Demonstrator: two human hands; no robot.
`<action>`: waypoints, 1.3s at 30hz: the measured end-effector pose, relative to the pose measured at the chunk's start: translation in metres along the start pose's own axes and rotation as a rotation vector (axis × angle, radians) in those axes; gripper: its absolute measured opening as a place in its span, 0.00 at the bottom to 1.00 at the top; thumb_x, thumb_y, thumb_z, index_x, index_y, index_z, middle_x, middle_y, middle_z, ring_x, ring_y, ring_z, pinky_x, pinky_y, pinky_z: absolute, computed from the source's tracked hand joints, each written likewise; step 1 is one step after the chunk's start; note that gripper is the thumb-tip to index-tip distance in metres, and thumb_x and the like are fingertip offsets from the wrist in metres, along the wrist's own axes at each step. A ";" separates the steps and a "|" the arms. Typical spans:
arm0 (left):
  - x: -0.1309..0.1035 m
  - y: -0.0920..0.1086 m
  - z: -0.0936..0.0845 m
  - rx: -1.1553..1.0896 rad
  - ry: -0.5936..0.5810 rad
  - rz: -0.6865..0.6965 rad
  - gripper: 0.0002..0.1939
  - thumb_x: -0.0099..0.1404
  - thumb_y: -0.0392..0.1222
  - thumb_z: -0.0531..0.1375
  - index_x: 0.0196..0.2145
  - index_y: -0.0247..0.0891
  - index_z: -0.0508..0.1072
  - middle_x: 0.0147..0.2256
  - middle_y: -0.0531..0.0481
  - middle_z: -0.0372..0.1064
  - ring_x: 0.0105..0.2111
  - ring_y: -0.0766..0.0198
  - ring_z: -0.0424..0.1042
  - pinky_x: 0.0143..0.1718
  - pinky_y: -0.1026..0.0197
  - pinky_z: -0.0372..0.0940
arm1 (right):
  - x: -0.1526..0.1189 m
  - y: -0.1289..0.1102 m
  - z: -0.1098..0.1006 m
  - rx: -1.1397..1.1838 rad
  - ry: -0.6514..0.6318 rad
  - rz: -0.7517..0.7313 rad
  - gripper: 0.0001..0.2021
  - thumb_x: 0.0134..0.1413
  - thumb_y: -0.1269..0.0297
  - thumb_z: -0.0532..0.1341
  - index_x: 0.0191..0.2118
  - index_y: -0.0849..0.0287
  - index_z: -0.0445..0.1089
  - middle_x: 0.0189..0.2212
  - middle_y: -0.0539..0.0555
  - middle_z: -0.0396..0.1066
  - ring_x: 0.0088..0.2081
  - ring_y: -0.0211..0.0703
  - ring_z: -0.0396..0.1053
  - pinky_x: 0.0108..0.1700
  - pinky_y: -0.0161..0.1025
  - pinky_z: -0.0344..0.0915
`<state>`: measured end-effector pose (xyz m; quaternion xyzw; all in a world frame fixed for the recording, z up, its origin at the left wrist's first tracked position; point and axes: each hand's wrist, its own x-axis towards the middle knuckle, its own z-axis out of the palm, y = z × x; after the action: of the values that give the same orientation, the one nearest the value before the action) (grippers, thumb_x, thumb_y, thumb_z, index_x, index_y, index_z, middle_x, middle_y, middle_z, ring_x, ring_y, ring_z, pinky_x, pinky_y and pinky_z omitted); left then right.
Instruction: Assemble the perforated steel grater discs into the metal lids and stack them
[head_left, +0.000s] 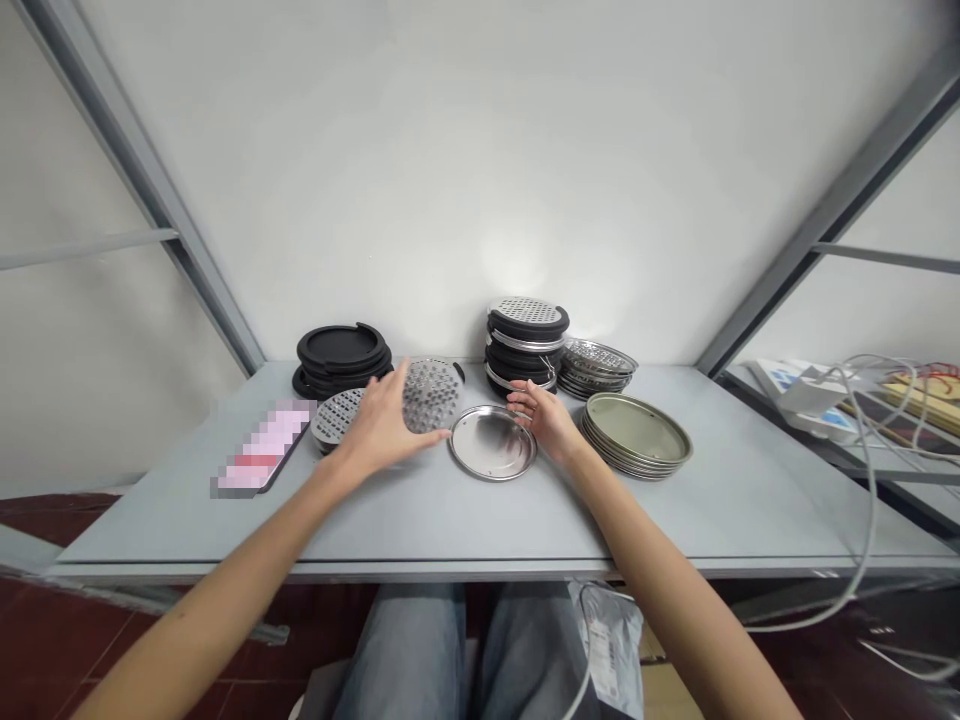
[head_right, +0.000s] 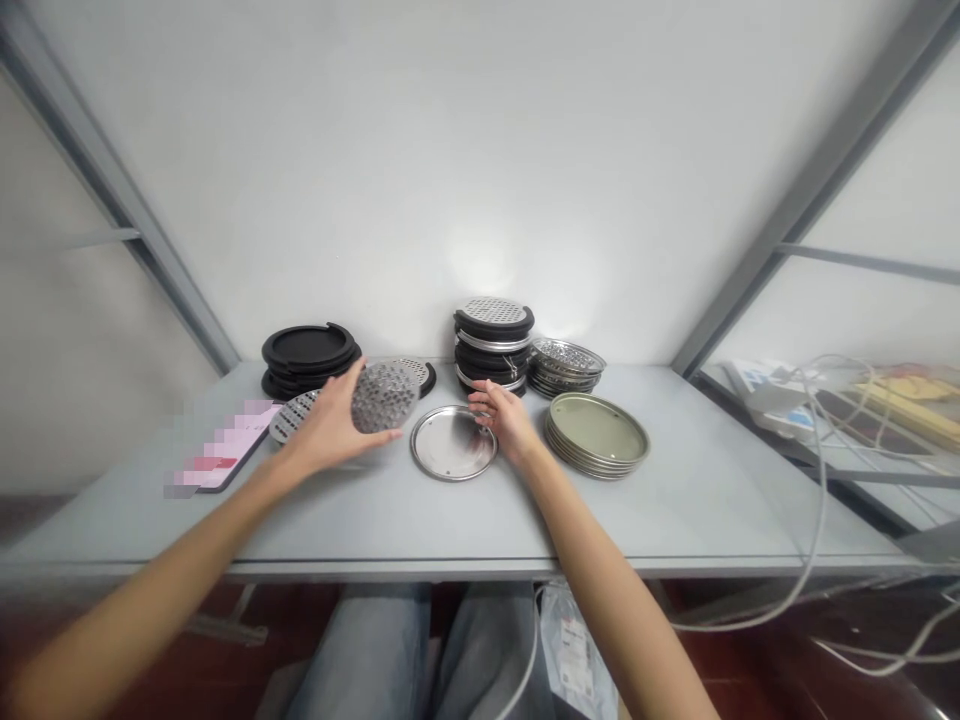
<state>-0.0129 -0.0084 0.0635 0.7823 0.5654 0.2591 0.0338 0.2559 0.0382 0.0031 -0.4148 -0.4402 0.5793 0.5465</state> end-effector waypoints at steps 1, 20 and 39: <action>-0.002 -0.008 -0.012 0.053 -0.021 -0.057 0.59 0.49 0.68 0.62 0.66 0.35 0.40 0.63 0.34 0.50 0.62 0.38 0.50 0.60 0.42 0.49 | 0.000 0.000 0.000 -0.006 0.017 0.000 0.18 0.51 0.49 0.60 0.42 0.57 0.70 0.35 0.56 0.73 0.35 0.41 0.72 0.31 0.34 0.67; -0.011 -0.065 -0.043 0.321 -0.237 -0.365 0.59 0.49 0.74 0.55 0.66 0.32 0.43 0.55 0.30 0.64 0.52 0.35 0.65 0.47 0.47 0.60 | 0.003 0.010 -0.001 -0.274 -0.002 -0.114 0.22 0.45 0.46 0.63 0.38 0.61 0.72 0.30 0.54 0.72 0.29 0.38 0.68 0.28 0.34 0.64; -0.032 -0.004 0.000 0.101 -0.001 0.299 0.31 0.65 0.54 0.52 0.62 0.38 0.55 0.59 0.42 0.59 0.61 0.49 0.55 0.63 0.48 0.48 | 0.003 0.007 -0.012 -0.687 0.212 -0.445 0.16 0.55 0.53 0.57 0.36 0.61 0.73 0.29 0.56 0.75 0.31 0.45 0.71 0.35 0.40 0.65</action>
<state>-0.0233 -0.0357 0.0501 0.8586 0.4549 0.2319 -0.0444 0.2659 0.0420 -0.0068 -0.5251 -0.6279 0.2209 0.5303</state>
